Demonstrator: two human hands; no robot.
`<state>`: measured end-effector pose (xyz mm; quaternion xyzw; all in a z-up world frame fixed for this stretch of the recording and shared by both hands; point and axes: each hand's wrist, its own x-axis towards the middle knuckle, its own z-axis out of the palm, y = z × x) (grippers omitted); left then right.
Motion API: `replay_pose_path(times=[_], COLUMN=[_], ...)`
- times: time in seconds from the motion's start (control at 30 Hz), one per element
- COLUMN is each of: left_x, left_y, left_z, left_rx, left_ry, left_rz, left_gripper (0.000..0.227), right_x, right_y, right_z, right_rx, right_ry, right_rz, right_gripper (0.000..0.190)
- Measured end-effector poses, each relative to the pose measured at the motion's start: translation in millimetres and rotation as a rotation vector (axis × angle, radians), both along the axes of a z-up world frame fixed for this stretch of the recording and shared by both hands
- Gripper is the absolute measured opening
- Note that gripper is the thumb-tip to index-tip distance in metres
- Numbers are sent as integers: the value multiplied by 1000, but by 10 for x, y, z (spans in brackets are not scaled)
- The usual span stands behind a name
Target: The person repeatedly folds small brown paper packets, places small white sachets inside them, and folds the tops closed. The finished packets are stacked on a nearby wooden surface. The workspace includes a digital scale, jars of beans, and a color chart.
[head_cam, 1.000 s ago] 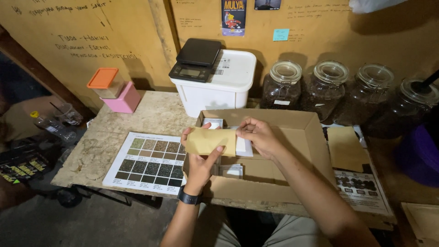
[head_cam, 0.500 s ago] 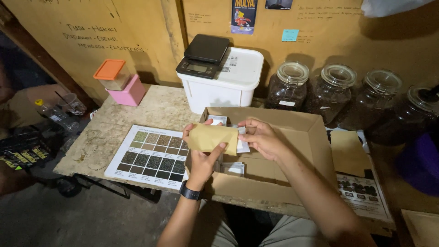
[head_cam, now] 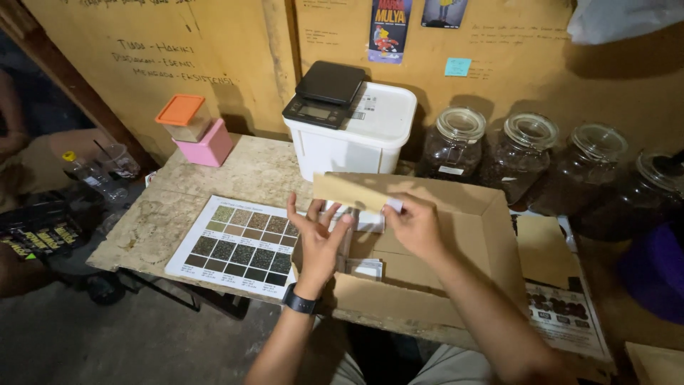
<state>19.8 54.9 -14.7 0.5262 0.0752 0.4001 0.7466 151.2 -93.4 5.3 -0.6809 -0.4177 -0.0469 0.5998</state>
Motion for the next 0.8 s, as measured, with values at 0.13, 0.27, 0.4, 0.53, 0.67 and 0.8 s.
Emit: replay_pose_path(times=[0.13, 0.27, 0.4, 0.53, 0.67, 0.8], left_x=[-75, -21, 12, 84, 125, 117], left_y=[-21, 45, 38, 87, 67, 70], left_z=[87, -56, -119, -240, -259, -251], left_rx=[-72, -119, -198, -267, -221, -244], left_ry=[-62, -80, -122, -188, -166, -172], left_rz=[-120, -129, -88, -102, -110, -77], left_gripper=[96, 93, 91, 80, 81, 79], right_x=[177, -32, -72, -68, -103, -49], right_y=[102, 149, 157, 202, 165, 201], right_z=[-379, -360, -223, -222, -144, -256], right_rx=[-7, -6, -3, 60, 53, 73], right_ry=[-739, -812, -852, -863, -917, -883], right_rz=[127, 153, 107, 123, 87, 67], right_gripper=[29, 34, 26, 21, 27, 24])
